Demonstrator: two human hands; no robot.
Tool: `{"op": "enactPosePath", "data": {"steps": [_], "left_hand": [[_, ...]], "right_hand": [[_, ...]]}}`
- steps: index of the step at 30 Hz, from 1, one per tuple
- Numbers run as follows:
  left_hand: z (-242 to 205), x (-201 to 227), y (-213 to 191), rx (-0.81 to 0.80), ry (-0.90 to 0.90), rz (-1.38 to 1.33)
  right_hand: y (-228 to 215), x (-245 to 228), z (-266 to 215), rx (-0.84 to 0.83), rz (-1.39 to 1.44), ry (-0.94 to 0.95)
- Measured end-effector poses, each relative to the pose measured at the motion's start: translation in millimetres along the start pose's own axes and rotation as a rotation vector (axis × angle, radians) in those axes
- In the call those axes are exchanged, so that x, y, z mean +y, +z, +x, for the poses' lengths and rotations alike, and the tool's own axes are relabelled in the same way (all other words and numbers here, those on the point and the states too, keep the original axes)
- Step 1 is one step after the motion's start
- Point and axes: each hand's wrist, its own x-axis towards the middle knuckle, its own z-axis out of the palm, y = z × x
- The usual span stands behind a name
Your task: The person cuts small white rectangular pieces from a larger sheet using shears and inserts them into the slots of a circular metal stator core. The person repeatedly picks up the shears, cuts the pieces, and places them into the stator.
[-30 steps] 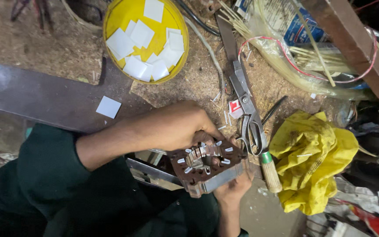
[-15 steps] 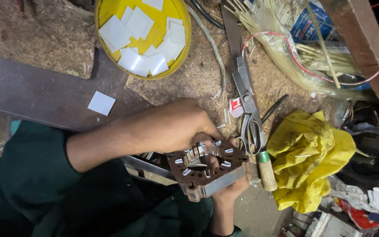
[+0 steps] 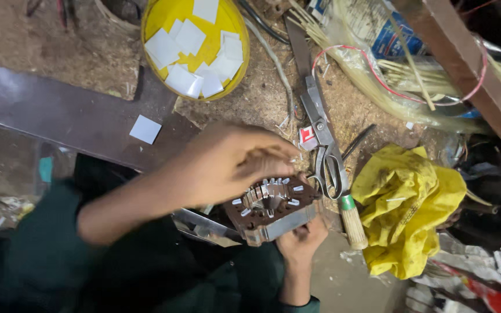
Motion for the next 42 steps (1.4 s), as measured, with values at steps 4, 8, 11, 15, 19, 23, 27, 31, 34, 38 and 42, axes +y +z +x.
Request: {"op": "enactPosePath", "data": {"steps": [4, 8, 11, 15, 19, 23, 27, 31, 34, 38, 42], "left_hand": [[-51, 51, 9, 0.073, 0.228, 0.155], [-64, 61, 25, 0.184, 0.057, 0.356], [-56, 44, 15, 0.357, -0.067, 0.499], [-46, 34, -7, 0.483, -0.091, 0.58], [-58, 44, 5, 0.45, -0.258, 0.873], [-53, 42, 8, 0.532, -0.13, 0.955], [-38, 30, -14, 0.655, 0.058, 1.08], [-24, 28, -44, 0.71, 0.069, 1.111], [-15, 22, -54, 0.665, 0.048, 1.118], [1, 14, -55, 0.492, 0.164, 1.145], [24, 7, -49, 0.394, 0.139, 1.226]], "right_hand": [[1, 1, 3, 0.022, 0.041, -0.145], [-1, -21, 14, 0.06, 0.186, -0.152], [-10, -38, 13, 0.135, 0.636, 0.267], [-35, -54, 30, 0.22, -0.129, -0.121], [-54, -57, 46, 0.069, -0.376, -0.253], [-53, -53, 53, -0.008, -0.528, -0.303], [-51, -51, 59, -0.14, -0.644, -0.184], [-81, -55, 65, -0.087, -0.42, -0.174], [-104, -60, 39, 0.068, 0.05, 0.035], [-87, -52, -4, 0.3, 0.58, 0.043], [-50, -34, -35, 0.263, 0.675, 0.186]]}}
